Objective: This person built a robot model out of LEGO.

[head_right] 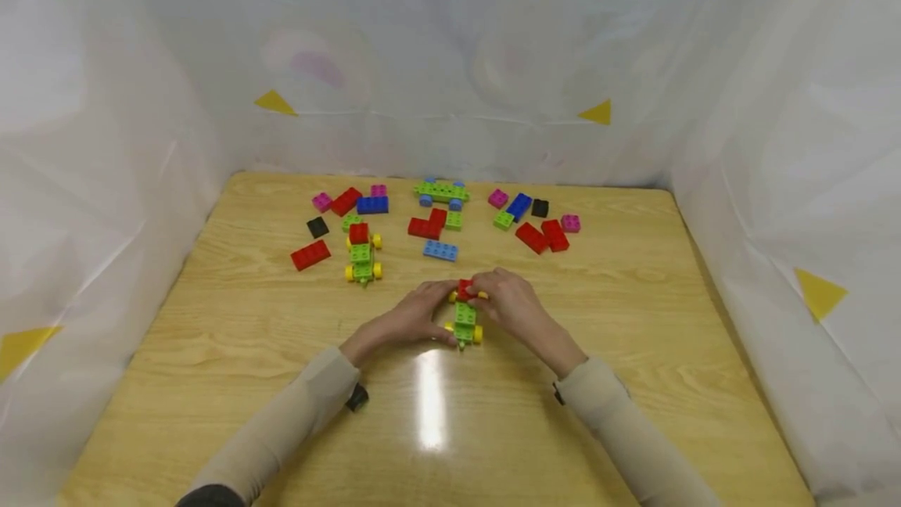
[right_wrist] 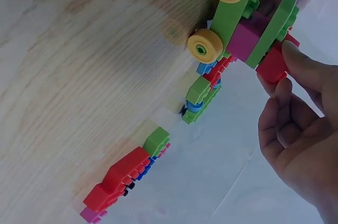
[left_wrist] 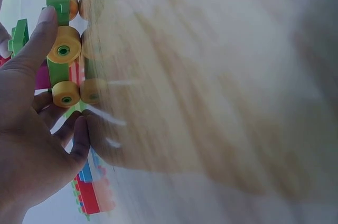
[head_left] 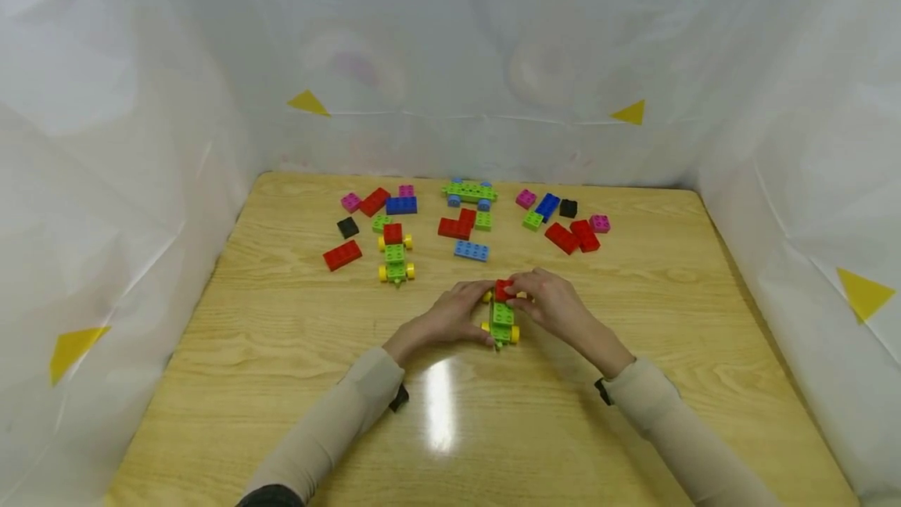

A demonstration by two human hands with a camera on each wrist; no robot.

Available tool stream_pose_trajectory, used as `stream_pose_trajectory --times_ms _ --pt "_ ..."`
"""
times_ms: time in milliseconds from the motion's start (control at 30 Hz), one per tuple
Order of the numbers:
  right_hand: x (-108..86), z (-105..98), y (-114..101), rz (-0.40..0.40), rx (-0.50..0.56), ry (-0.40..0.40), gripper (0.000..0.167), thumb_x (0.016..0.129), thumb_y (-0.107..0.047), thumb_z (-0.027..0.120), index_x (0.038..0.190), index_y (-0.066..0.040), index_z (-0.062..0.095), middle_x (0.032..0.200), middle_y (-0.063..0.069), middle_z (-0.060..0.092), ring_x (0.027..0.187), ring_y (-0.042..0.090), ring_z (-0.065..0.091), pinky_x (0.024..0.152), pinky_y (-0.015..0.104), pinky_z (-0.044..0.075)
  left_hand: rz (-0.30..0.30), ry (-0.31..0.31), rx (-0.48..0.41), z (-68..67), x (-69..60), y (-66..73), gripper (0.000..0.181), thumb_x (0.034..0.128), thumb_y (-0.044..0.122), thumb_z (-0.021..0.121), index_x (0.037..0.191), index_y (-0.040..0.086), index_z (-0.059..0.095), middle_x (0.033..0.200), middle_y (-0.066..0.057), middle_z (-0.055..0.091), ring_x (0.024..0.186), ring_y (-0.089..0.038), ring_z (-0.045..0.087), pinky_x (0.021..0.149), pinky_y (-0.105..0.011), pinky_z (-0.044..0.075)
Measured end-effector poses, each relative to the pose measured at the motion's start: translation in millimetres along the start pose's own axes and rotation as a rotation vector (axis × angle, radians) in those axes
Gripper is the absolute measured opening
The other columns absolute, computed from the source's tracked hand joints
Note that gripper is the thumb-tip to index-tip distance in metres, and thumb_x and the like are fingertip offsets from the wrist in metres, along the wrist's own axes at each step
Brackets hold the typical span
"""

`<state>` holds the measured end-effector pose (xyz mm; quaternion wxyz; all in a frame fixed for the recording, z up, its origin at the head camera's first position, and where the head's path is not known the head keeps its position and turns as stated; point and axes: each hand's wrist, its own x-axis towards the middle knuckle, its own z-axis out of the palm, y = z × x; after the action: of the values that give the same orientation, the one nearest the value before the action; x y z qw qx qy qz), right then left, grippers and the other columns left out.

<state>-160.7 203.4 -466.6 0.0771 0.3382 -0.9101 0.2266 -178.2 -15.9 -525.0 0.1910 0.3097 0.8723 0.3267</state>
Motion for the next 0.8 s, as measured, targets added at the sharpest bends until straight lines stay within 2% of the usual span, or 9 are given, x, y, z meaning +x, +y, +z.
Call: stream_pose_trajectory --times_ms 533,667,800 --pt "8.1 -7.9 -8.7 0.058 -0.029 -0.081 0.011 0.078 -0.009 0.080 0.082 -0.010 0.070 0.081 0.000 0.069 0.071 0.016 0.056 0.059 0.031 0.049 0.003 0.001 0.013 0.3 0.7 1.1 0.100 0.0738 0.051 0.079 0.153 0.021 0.025 0.154 0.002 0.030 0.140 -0.020 0.026 0.112 -0.044 0.024" --pt "7.4 -7.8 -8.6 0.067 -0.017 -0.084 0.011 0.079 -0.009 0.079 0.083 -0.010 0.070 0.081 0.000 0.069 0.070 0.015 0.055 0.058 0.029 0.048 -0.002 0.002 0.012 0.0 0.0 1.0 0.101 0.0735 0.051 0.079 0.153 0.021 0.025 0.154 0.002 0.030 0.140 -0.019 0.026 0.112 -0.044 0.024" --pt "6.3 -7.6 -7.2 0.091 0.014 -0.098 0.009 0.083 -0.011 0.076 0.090 -0.010 0.071 0.087 0.001 0.070 0.076 0.017 0.060 0.063 0.032 0.052 -0.004 0.007 0.014 -0.5 -0.2 0.6 0.101 0.0735 0.052 0.079 0.153 0.021 0.024 0.154 0.002 0.030 0.141 -0.019 0.026 0.112 -0.045 0.024"
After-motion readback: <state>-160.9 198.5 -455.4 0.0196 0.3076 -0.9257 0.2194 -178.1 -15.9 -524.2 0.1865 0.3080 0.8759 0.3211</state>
